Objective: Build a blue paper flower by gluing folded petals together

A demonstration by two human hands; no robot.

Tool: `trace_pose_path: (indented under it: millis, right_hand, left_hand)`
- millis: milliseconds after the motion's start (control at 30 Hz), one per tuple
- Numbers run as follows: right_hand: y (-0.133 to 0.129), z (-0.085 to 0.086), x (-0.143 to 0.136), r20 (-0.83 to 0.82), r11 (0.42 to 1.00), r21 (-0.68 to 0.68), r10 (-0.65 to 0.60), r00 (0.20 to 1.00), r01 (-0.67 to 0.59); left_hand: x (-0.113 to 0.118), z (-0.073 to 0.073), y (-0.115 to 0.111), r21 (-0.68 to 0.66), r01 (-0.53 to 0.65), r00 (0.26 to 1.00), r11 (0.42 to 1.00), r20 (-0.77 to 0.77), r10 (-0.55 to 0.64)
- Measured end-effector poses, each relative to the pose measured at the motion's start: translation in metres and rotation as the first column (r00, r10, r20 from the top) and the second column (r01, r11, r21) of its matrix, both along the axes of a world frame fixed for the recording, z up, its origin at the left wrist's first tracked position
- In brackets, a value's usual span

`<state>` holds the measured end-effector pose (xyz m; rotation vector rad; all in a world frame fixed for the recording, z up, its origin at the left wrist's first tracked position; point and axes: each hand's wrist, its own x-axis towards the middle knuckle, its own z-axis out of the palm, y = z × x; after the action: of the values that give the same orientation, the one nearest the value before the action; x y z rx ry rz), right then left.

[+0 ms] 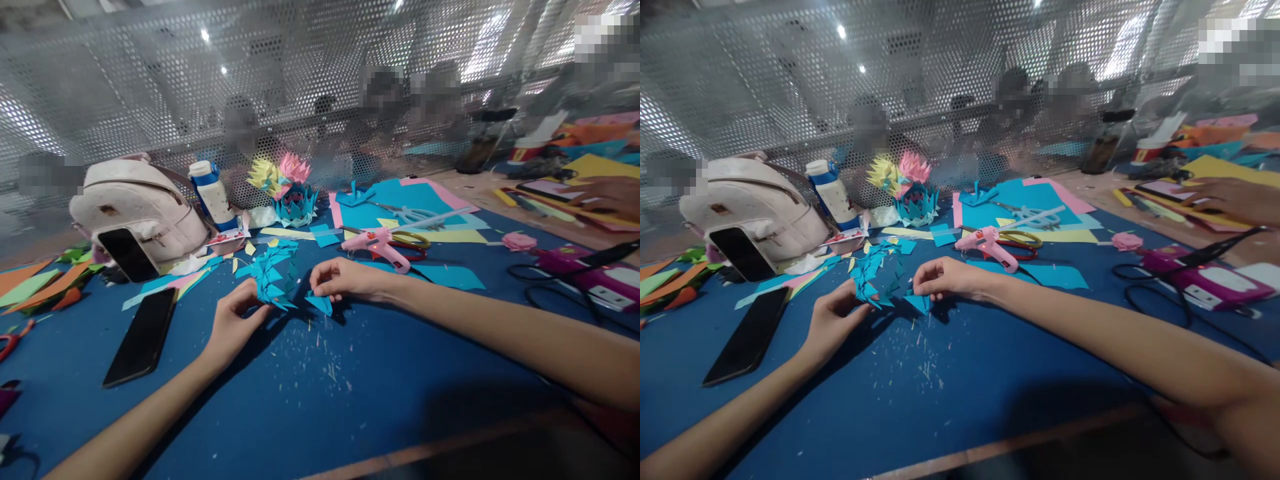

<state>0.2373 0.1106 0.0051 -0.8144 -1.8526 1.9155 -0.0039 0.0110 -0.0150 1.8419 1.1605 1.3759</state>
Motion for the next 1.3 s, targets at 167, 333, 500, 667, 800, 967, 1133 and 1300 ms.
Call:
trace_pose_path:
  millis: [167, 333, 500, 667, 800, 967, 1133, 1300]
  right_hand:
    - [0.001, 0.000, 0.001, 0.029, 0.998, 0.054, 0.035, 0.999, -0.036]
    - [-0.003, 0.002, 0.003, 0.167, 0.950, 0.276, 0.104, 0.980, -0.148]
    - [-0.008, 0.002, 0.002, 0.222, 0.789, 0.575, 0.106, 0.969, -0.218]
    - [-0.008, 0.002, 0.001, 0.215, 0.690, 0.681, 0.131, 0.968, -0.245]
    - [-0.008, 0.003, 0.000, 0.217, 0.614, 0.752, 0.114, 0.969, -0.241]
    - [-0.010, 0.003, 0.000, 0.250, 0.591, 0.752, 0.153, 0.956, -0.291]
    - [-0.013, 0.002, -0.001, 0.284, 0.568, 0.760, 0.147, 0.947, -0.316]
    - [-0.014, 0.003, -0.001, 0.308, 0.524, 0.775, 0.177, 0.935, -0.354]
  left_hand:
    - [0.001, 0.002, -0.001, 0.003, -0.007, 1.000, 1.000, -0.011, 0.007]
    - [0.001, 0.002, -0.001, 0.005, -0.013, 1.000, 1.000, -0.009, 0.013]
    - [0.001, 0.001, 0.000, 0.005, -0.008, 1.000, 1.000, -0.003, 0.008]
    - [0.000, 0.001, 0.000, 0.006, -0.010, 1.000, 1.000, -0.004, 0.010]
    - [0.001, 0.001, 0.000, 0.006, -0.017, 1.000, 1.000, -0.010, 0.017]
    - [0.001, 0.001, 0.000, 0.008, -0.011, 1.000, 1.000, -0.012, 0.011]
    - [0.000, 0.001, 0.000, 0.019, -0.011, 1.000, 1.000, -0.013, 0.012]
    - [0.000, 0.001, 0.000, 0.026, -0.017, 1.000, 1.000, -0.014, 0.017]
